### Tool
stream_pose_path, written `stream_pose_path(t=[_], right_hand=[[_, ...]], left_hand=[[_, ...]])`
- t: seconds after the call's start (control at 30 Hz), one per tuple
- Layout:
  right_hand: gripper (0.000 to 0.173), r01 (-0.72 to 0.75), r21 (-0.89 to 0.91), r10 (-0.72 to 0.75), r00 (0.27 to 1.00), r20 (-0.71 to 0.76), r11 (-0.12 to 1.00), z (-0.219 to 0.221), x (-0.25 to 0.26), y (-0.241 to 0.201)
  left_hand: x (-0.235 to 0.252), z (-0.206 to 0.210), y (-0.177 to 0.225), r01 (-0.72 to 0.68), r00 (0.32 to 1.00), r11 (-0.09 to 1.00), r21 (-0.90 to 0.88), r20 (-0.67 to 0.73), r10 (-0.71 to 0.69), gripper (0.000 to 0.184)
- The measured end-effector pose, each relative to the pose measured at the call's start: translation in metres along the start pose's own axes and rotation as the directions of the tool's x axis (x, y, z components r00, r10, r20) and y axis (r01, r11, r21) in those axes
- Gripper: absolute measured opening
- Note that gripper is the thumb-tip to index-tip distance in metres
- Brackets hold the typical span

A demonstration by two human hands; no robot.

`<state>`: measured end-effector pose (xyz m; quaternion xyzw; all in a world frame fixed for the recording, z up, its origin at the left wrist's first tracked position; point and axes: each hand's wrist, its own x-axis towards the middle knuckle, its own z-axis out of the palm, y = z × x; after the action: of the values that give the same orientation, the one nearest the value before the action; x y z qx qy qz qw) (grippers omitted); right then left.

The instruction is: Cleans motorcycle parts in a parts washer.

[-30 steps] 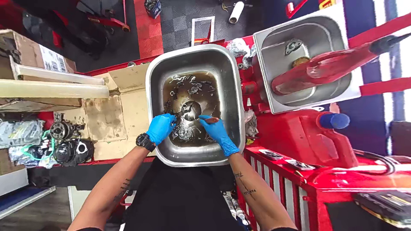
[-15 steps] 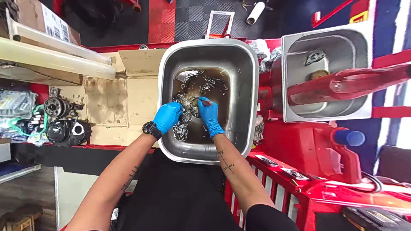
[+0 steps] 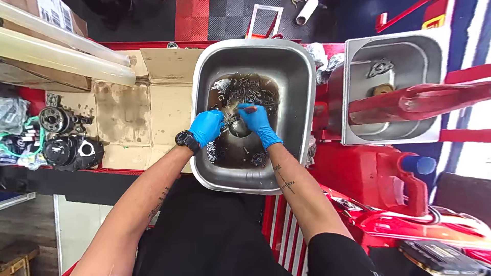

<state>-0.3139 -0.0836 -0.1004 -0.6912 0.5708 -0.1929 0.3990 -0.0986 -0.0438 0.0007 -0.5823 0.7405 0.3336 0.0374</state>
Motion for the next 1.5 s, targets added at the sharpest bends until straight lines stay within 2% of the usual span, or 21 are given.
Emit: stream_pose_path(t=[0.1,0.2,0.27,0.33,0.43,0.53,0.7,0.8,0.93,1.1,1.23,1.37,1.43,1.5], right_hand=[[0.02,-0.043,0.156,0.022,0.99,0.137,0.987,0.028,0.003,-0.01],[0.017,-0.042,0.111,0.02,0.981,0.193,0.993,0.025,0.009,-0.001],[0.018,-0.075,0.118,0.043,0.967,0.25,0.99,0.015,0.03,-0.017],[0.016,-0.059,0.142,0.005,0.934,0.357,0.988,0.023,0.045,-0.029],[0.026,-0.025,0.088,-0.016,0.902,0.431,0.996,0.034,0.064,-0.038],[0.039,-0.066,-0.115,0.12,0.819,0.561,0.991,0.031,0.084,-0.051],[0.03,-0.118,-0.194,0.205,0.82,0.534,0.974,0.035,0.096,-0.059],[0.037,-0.139,-0.135,0.19,0.834,0.517,0.981,0.037,0.096,-0.06],[0.028,-0.004,-0.278,0.161,0.821,0.547,0.961,0.034,0.095,-0.071],[0.025,0.021,-0.283,0.14,0.831,0.538,0.959,0.022,0.082,-0.071],[0.028,-0.084,-0.071,0.106,0.903,0.417,0.994,0.012,0.06,-0.042],[0.025,-0.187,-0.079,0.198,0.966,0.167,0.979,0.006,0.027,-0.016],[0.023,-0.207,0.122,0.201,0.978,0.06,0.971,0.019,0.002,-0.018],[0.02,-0.174,0.403,0.193,0.981,-0.005,0.899,0.031,-0.033,-0.028]], left_hand=[[0.003,0.0,-0.001,-0.015,1.0,1.0,-0.002,-0.006,0.015,0.024],[0.002,-0.001,-0.001,-0.01,1.0,1.0,0.023,0.014,0.009,0.025],[0.002,-0.001,-0.001,-0.007,1.0,1.0,0.029,0.008,0.006,0.023],[0.001,-0.002,0.001,-0.002,1.0,1.0,0.016,0.001,0.002,0.023],[0.003,-0.004,0.003,0.025,0.999,1.0,0.006,0.032,-0.025,0.024],[0.005,-0.006,0.003,0.032,0.998,0.999,0.013,0.046,-0.032,0.026],[0.01,-0.009,0.001,0.058,0.997,0.998,0.036,0.058,-0.06,0.026],[0.009,-0.007,0.0,0.044,0.998,0.999,0.03,0.049,-0.045,0.025],[0.01,-0.007,0.0,0.043,0.998,0.999,0.031,0.05,-0.045,0.025],[0.01,-0.008,0.002,0.051,0.997,0.998,0.021,0.058,-0.052,0.024],[0.008,-0.007,0.002,0.063,0.997,0.998,0.016,0.048,-0.064,0.025],[0.009,-0.006,0.001,0.065,0.996,0.998,0.016,0.054,-0.065,0.025],[0.01,-0.007,0.0,0.066,0.996,0.998,0.013,0.052,-0.066,0.025],[0.013,-0.009,0.0,0.056,0.997,0.998,0.013,0.046,-0.056,0.025]])
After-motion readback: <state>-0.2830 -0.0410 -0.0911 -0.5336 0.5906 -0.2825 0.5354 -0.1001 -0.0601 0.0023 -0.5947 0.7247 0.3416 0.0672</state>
